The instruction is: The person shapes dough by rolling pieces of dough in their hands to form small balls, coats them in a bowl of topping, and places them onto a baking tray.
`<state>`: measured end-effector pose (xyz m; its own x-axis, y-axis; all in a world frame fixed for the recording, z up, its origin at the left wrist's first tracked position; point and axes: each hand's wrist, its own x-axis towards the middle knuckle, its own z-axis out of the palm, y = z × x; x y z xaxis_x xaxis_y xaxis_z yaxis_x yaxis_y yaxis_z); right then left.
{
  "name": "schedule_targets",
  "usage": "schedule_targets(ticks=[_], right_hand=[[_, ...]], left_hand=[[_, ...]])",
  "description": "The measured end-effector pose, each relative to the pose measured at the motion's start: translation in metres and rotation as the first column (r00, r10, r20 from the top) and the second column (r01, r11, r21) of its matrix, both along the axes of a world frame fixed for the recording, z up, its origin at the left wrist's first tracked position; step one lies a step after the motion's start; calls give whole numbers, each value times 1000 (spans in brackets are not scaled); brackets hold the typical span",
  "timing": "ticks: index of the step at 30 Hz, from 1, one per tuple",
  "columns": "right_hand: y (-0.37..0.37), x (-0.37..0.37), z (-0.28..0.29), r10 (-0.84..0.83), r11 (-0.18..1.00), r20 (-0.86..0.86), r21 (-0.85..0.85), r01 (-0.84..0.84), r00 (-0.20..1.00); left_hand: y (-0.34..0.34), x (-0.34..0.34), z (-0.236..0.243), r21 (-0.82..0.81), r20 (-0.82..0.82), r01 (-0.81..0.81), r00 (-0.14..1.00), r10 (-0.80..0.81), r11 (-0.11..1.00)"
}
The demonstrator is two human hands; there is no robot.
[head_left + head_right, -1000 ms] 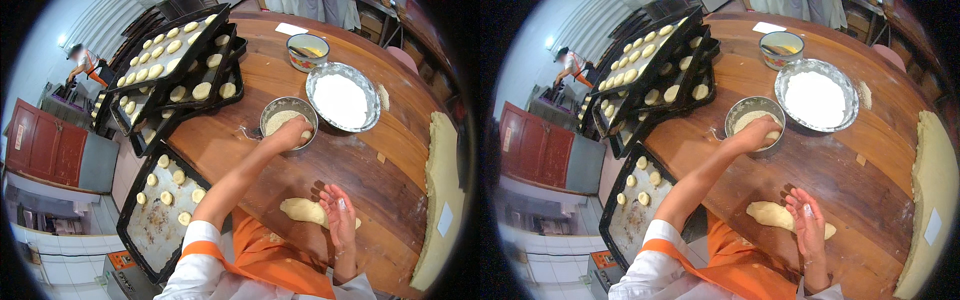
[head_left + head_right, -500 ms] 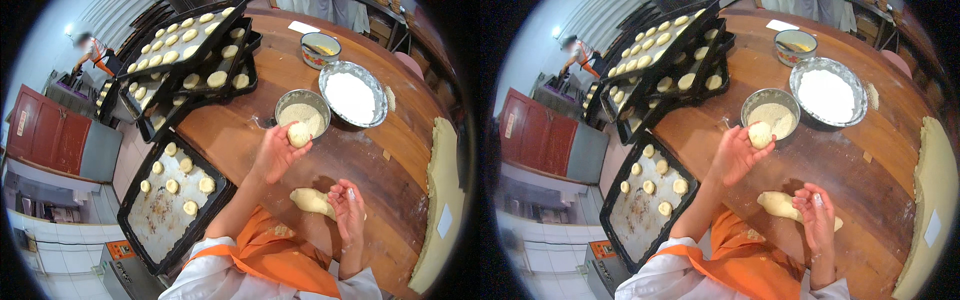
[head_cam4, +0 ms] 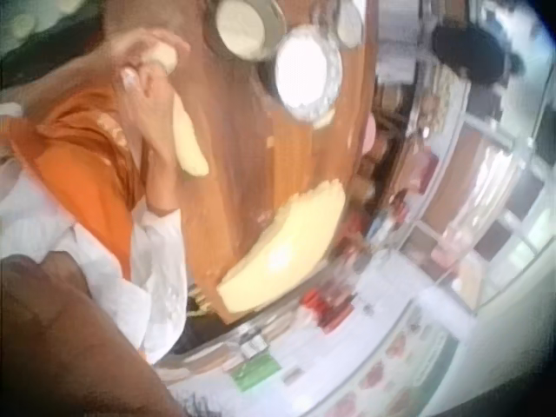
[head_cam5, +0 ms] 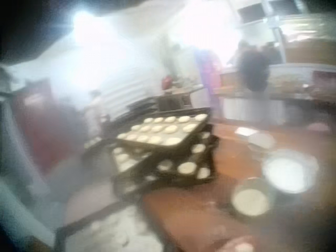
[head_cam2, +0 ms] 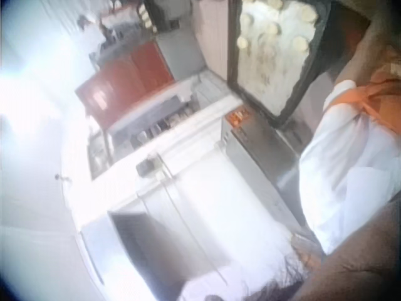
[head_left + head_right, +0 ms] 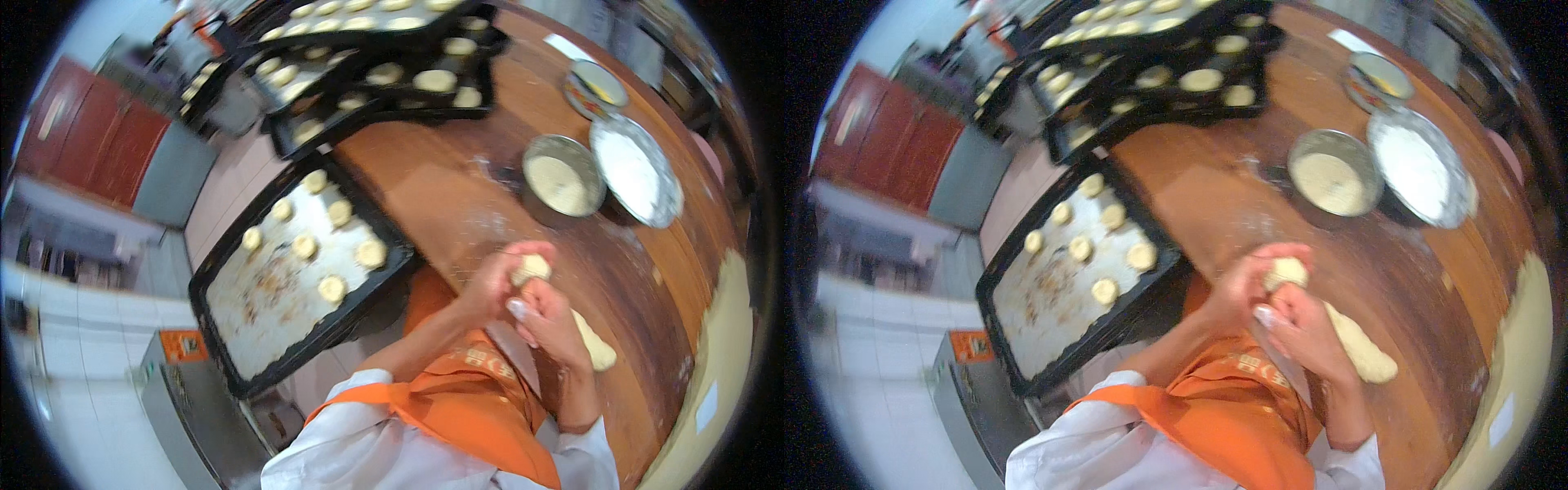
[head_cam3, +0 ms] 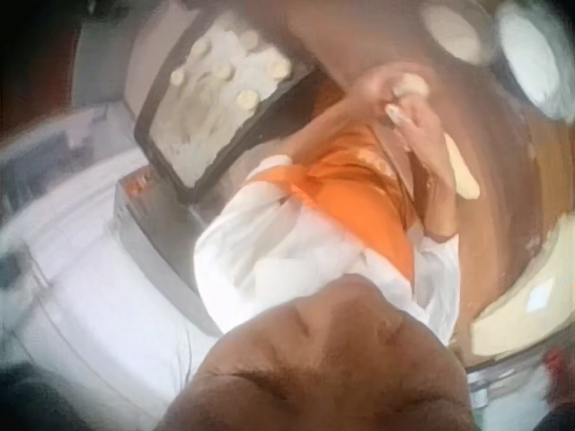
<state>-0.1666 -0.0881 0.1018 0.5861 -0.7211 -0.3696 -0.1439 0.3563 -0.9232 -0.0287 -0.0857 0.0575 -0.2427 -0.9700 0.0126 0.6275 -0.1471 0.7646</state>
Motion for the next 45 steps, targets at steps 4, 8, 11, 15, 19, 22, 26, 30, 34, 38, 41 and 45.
schedule_targets(ticks=[4,8,11,15,19,22,26,30,34,38,41,45], right_hand=[[1,8,-14,-86,992,45,92,82,995],[-3,31,-16,-73,989,65,134,63,995],[11,45,-13,174,981,139,-111,-160,975],[6,32,-2,-49,996,280,-61,68,959],[-12,1,-28,-211,975,200,-22,220,957],[-13,-22,-49,-252,966,132,-30,258,959],[-10,-25,-55,-215,974,56,-60,218,975],[-9,-68,-66,-292,928,-46,-254,272,955],[-4,-93,-71,-342,836,-374,-540,98,862],[10,-64,-51,-225,646,-616,-674,-358,755],[9,-64,-70,-283,582,-635,-710,-398,718],[7,-64,-66,-261,565,-588,-736,-373,766]], left_hand=[[8,-7,-18,21,-22,-94,995,94,995],[19,15,-12,-10,-46,-200,979,199,980],[33,42,-8,76,45,-419,908,417,905],[66,129,-10,192,43,-775,620,784,602],[123,245,-53,-155,595,-961,92,798,227],[144,303,-71,-79,799,-986,26,600,149],[189,382,-152,-278,918,-957,-239,316,83],[151,367,-120,-233,909,-963,-165,382,138],[170,379,-140,-479,867,-859,-433,246,178],[162,305,-95,-583,813,-726,-513,276,366],[105,201,-70,-571,806,-624,-303,508,534],[55,54,-49,-436,857,-256,174,485,862]])
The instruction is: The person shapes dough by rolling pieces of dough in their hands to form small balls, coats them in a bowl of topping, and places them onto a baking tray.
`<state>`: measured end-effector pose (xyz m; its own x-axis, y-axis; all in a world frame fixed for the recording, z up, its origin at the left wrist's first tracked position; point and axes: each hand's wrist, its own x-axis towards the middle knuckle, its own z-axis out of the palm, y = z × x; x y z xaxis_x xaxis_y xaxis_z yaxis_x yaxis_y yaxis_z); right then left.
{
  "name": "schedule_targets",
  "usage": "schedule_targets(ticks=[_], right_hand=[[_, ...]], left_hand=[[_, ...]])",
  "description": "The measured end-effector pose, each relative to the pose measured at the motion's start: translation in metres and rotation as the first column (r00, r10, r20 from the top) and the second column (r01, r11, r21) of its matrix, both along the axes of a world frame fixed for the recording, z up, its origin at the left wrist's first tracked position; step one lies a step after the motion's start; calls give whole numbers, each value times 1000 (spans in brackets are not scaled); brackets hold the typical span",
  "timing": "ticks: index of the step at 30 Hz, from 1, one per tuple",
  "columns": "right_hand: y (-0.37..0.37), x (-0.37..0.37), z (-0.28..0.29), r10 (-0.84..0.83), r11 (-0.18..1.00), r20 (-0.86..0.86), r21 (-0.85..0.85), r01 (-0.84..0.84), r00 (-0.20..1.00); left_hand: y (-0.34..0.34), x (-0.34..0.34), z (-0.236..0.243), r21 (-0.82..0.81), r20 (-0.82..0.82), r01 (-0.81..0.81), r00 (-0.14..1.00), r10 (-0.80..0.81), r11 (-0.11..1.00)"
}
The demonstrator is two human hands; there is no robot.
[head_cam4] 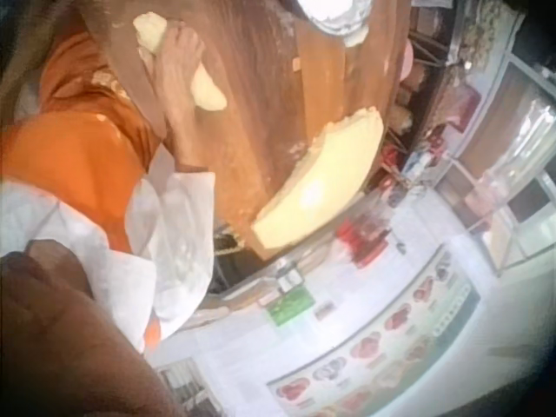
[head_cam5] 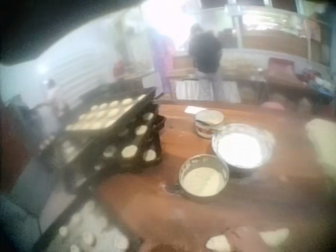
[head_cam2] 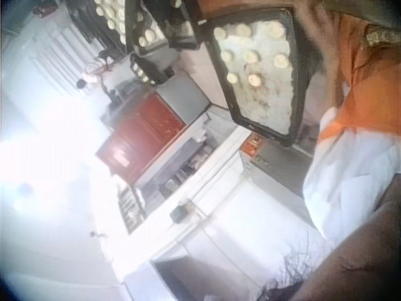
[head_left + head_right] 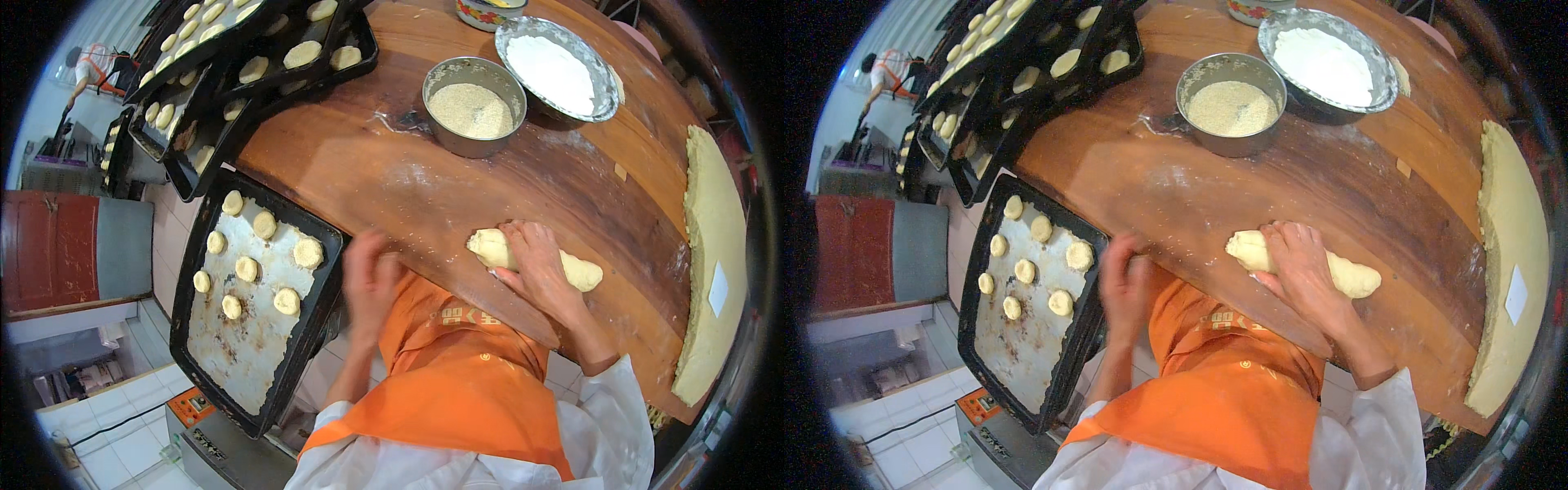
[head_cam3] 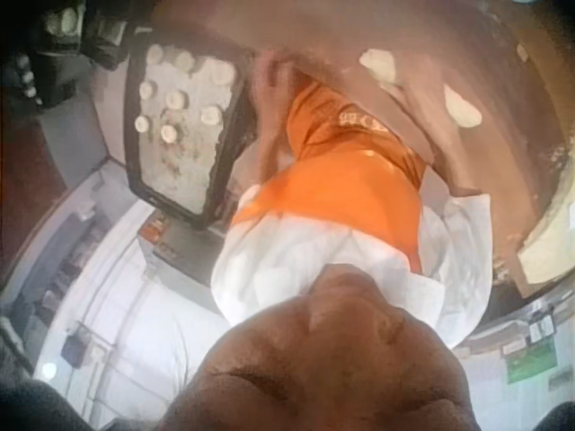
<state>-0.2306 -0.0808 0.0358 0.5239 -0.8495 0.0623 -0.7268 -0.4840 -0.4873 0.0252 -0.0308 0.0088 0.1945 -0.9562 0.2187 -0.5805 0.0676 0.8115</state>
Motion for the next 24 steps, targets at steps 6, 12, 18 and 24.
schedule_targets(ticks=[6,12,18,24], right_hand=[[-1,-13,-10,32,998,191,38,-40,981],[-3,-12,-2,-12,1000,276,-6,14,961],[-19,-25,-6,25,887,83,457,-60,996],[-8,-17,1,-200,942,707,330,-66,678]], left_hand=[[-41,-98,4,92,-323,401,878,-354,911],[-42,-122,5,6,-44,361,932,-361,932],[-56,-114,6,-175,123,540,842,-525,824],[-47,-130,12,-65,-930,338,321,-180,939]])
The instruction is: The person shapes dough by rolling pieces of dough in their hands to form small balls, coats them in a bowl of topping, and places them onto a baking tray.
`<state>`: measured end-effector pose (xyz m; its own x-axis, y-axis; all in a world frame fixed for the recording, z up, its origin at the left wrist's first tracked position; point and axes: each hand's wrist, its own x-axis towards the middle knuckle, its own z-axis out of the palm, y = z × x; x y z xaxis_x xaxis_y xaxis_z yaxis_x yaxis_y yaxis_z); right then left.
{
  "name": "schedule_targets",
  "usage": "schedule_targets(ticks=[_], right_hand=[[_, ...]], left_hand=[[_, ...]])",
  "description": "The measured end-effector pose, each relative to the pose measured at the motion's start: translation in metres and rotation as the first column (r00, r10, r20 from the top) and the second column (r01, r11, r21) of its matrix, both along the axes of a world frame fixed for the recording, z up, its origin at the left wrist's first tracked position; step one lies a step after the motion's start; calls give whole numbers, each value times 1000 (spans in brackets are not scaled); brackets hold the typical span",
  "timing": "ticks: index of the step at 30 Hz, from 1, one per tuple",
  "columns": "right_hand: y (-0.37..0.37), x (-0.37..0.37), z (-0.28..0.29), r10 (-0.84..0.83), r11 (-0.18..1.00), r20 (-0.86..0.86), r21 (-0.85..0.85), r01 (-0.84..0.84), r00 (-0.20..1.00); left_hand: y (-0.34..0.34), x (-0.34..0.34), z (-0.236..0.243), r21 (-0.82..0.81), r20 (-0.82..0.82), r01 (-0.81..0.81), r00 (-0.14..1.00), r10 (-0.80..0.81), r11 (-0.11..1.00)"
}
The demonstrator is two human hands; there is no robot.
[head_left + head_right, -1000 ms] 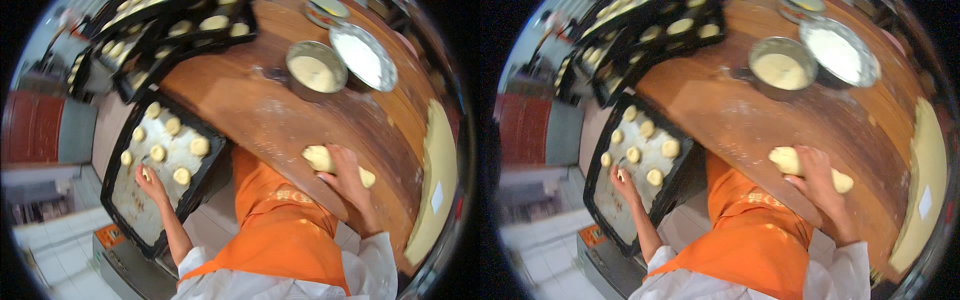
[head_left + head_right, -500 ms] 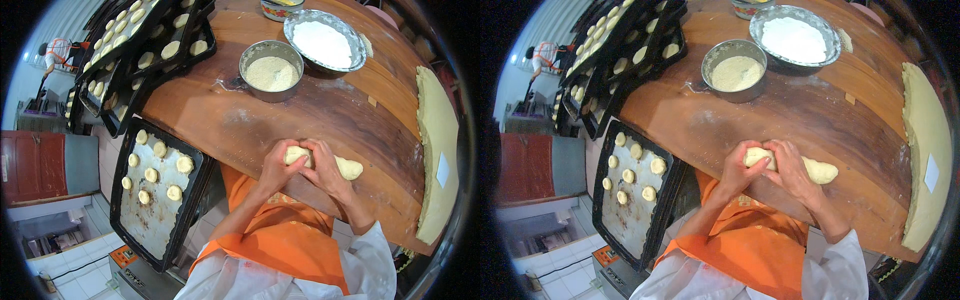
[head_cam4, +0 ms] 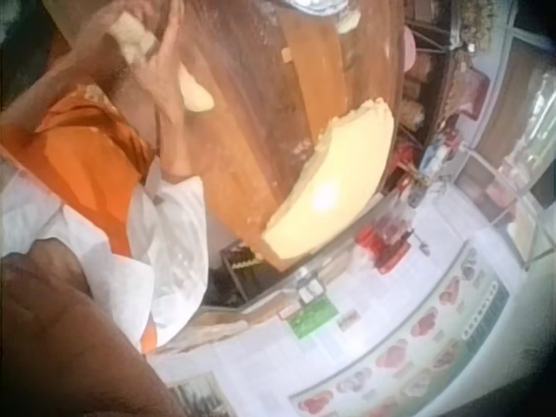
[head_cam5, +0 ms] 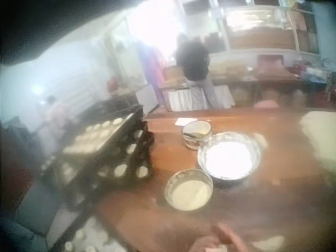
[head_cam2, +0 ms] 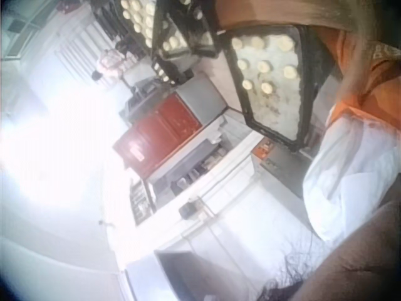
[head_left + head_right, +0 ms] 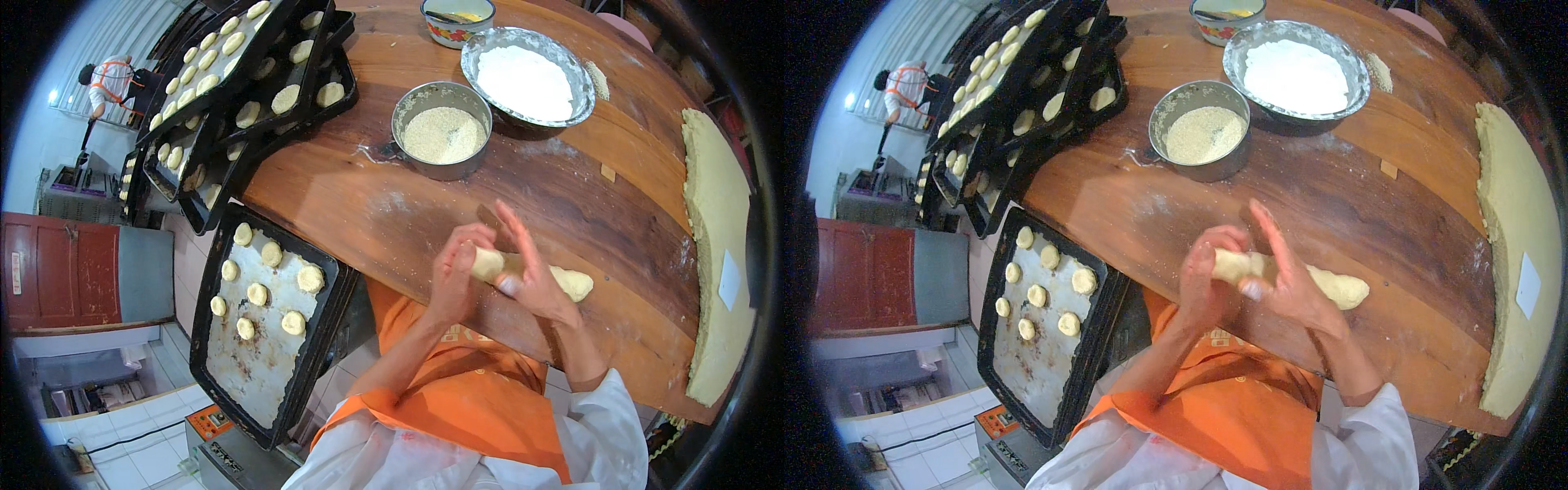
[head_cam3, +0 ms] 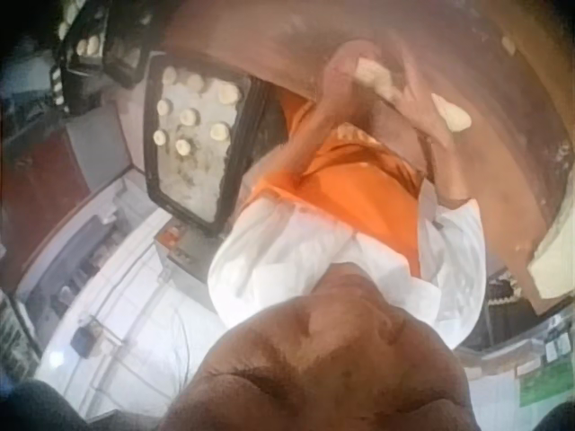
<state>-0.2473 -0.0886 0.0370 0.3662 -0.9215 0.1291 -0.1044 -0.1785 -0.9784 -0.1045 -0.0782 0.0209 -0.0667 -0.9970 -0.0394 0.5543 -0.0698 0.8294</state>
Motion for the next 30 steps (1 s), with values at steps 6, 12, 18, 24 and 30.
schedule_targets(ticks=[6,12,18,24,30], right_hand=[[-13,53,34,-313,948,479,110,297,820],[18,54,10,-260,961,191,-50,274,947],[9,61,38,-357,934,308,143,328,882],[25,61,27,-427,851,592,519,82,684],[8,37,26,-413,814,692,573,-101,592]], left_hand=[[13,-32,16,-366,107,-152,973,204,918],[4,-2,21,-192,258,-11,964,61,981],[19,-13,23,-141,38,-9,999,15,990],[6,1,31,-494,522,120,833,183,861],[2,20,32,-366,798,418,601,49,831]])
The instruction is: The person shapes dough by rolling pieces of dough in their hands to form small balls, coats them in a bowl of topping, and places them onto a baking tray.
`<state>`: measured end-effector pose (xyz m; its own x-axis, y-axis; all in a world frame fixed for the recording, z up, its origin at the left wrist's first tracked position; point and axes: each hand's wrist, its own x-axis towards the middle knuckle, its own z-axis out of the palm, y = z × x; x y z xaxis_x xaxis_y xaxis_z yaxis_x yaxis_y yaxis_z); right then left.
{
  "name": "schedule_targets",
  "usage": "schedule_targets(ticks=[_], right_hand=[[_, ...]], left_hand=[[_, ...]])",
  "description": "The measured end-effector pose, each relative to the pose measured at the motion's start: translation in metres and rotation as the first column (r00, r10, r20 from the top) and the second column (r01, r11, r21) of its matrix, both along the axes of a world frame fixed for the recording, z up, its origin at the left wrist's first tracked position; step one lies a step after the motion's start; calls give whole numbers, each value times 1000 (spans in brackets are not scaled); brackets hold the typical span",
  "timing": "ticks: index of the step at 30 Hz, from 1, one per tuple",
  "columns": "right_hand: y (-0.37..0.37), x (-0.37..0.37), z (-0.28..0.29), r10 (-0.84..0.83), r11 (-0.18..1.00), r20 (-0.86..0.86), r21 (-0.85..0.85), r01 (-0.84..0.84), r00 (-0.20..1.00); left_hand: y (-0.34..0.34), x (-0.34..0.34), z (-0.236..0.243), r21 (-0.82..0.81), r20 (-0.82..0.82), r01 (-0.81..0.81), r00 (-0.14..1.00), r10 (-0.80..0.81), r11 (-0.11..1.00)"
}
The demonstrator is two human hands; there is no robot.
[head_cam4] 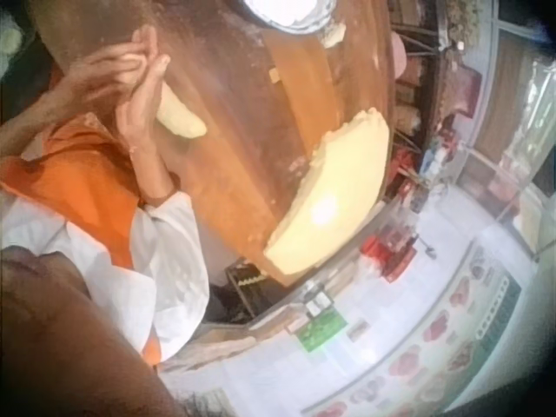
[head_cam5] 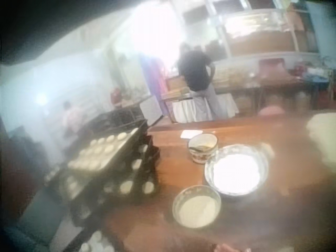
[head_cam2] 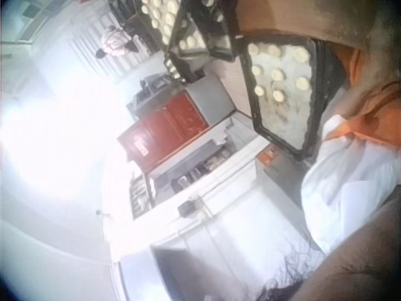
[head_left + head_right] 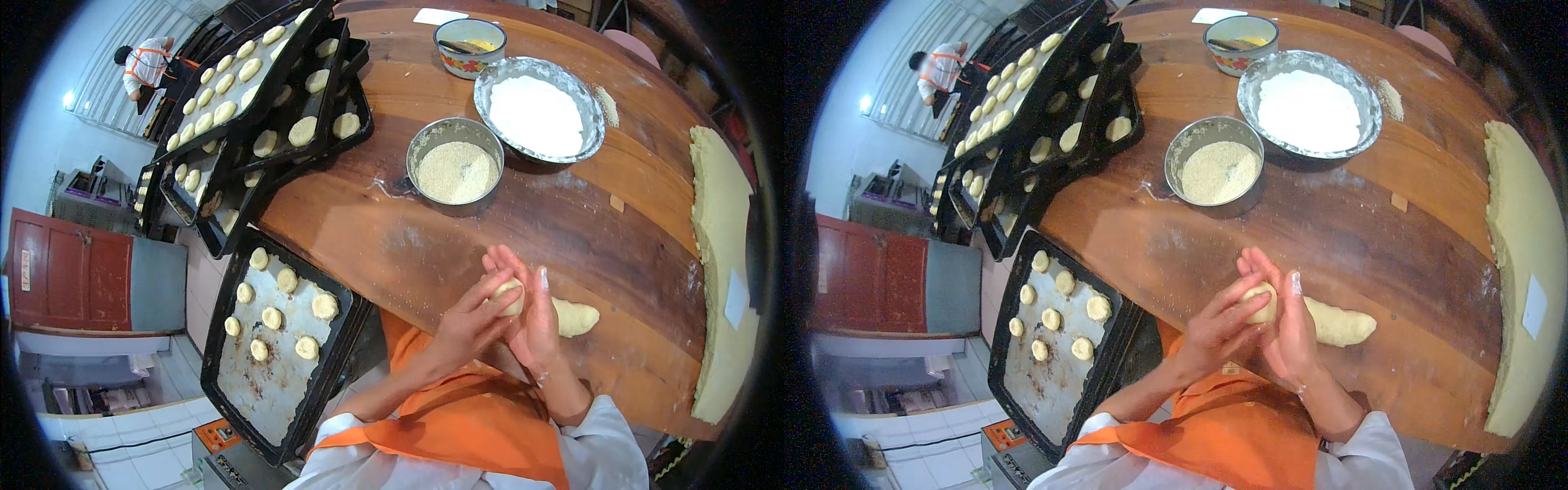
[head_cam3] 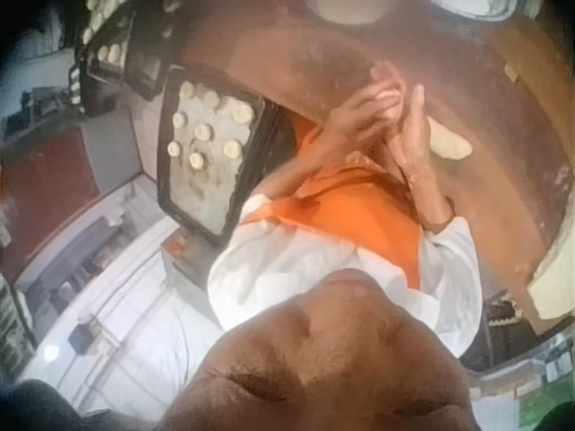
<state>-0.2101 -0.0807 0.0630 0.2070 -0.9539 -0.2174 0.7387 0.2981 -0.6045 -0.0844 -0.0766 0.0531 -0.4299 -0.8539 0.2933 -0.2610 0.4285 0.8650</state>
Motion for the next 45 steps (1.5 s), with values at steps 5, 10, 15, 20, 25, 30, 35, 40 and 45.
schedule_targets(ticks=[5,10,15,20,25,30,35,40,45], right_hand=[[-9,-19,7,-50,987,-136,-155,28,989],[-4,-38,-5,-67,996,-150,-70,57,986],[0,-45,-10,-81,996,-142,-32,78,986],[1,-58,-8,-93,995,-169,-50,86,981],[4,-64,-5,-159,987,-147,-36,155,976],[15,-35,8,-31,997,-197,-76,16,980],[24,3,32,427,890,-369,11,-455,826],[11,31,36,512,833,-500,93,-545,698],[16,45,16,470,832,-675,125,-540,569]], left_hand=[[-74,10,23,-117,45,-283,956,290,952],[-180,1,12,-209,304,-297,886,351,932],[-219,-14,-29,-135,541,-237,796,272,962],[-208,-8,-6,39,350,-246,911,217,968],[-133,12,37,589,-690,202,629,358,782],[-69,19,19,667,-743,455,357,566,590],[-32,22,11,678,-706,248,483,518,692],[-6,31,17,638,-630,85,630,455,765],[15,42,-5,547,-618,48,697,364,836]])
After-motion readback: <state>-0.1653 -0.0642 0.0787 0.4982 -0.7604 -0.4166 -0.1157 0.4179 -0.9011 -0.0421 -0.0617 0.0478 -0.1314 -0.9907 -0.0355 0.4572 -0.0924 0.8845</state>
